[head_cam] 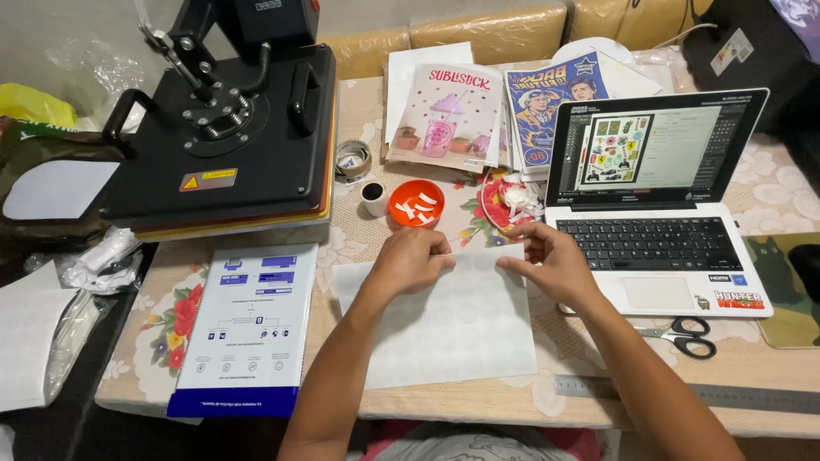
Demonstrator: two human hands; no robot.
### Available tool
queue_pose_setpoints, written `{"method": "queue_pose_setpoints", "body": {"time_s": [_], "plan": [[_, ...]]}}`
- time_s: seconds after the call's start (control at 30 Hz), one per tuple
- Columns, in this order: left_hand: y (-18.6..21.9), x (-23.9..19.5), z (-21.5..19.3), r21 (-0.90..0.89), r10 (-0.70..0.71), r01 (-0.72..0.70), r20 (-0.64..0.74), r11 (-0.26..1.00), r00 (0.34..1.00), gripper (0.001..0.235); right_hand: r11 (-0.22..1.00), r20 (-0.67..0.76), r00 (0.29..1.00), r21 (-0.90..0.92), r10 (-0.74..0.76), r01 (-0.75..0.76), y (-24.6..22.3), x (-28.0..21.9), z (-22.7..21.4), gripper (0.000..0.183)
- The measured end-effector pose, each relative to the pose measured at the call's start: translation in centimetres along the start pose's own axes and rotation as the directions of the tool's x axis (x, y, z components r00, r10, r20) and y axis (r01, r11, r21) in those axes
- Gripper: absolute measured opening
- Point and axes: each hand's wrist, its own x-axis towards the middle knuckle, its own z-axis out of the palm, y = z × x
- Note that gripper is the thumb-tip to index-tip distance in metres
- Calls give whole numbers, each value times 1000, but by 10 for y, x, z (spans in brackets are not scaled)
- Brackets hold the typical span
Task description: The person peels small pieces of paper from a larger sheet on a table, repeatedly lifting and removing sections by hand. The person then lifts the sheet to show the remaining pattern and places it back down.
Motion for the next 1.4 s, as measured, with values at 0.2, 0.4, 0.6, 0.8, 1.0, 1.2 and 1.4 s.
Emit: {"method": "queue_pose_setpoints", "body": {"time_s": [0.2,0.4,0.6,0.8,1.0,1.2,1.4], "plan": [[-7,8,9,36,-56,57,-9,998,998,13,979,-82,997,203,3,14,25,-6,12,44],[-3,11,8,36,-76,76,-18,996,997,12,971,-177,984,235,-7,49,6,-17,23,39],[-4,15,9,57,-77,78,-19,995,997,13,969,-338,940,211,-49,126,0,-19,19,32],[0,13,7,32,-63,63,-30,997,998,10,957,-330,943,255,-50,140,7,-20,20,27],[-7,16,11,12,-71,72,-37,997,997,12,936,-188,982,344,-7,73,44,-11,15,39],[-3,16,3,-38,-67,68,22,997,997,14,962,11,1000,273,17,-20,8,-27,25,32],[-1,19,-2,-48,-43,43,-12,998,999,15,948,-18,1000,317,5,1,20,-23,25,24]]}}
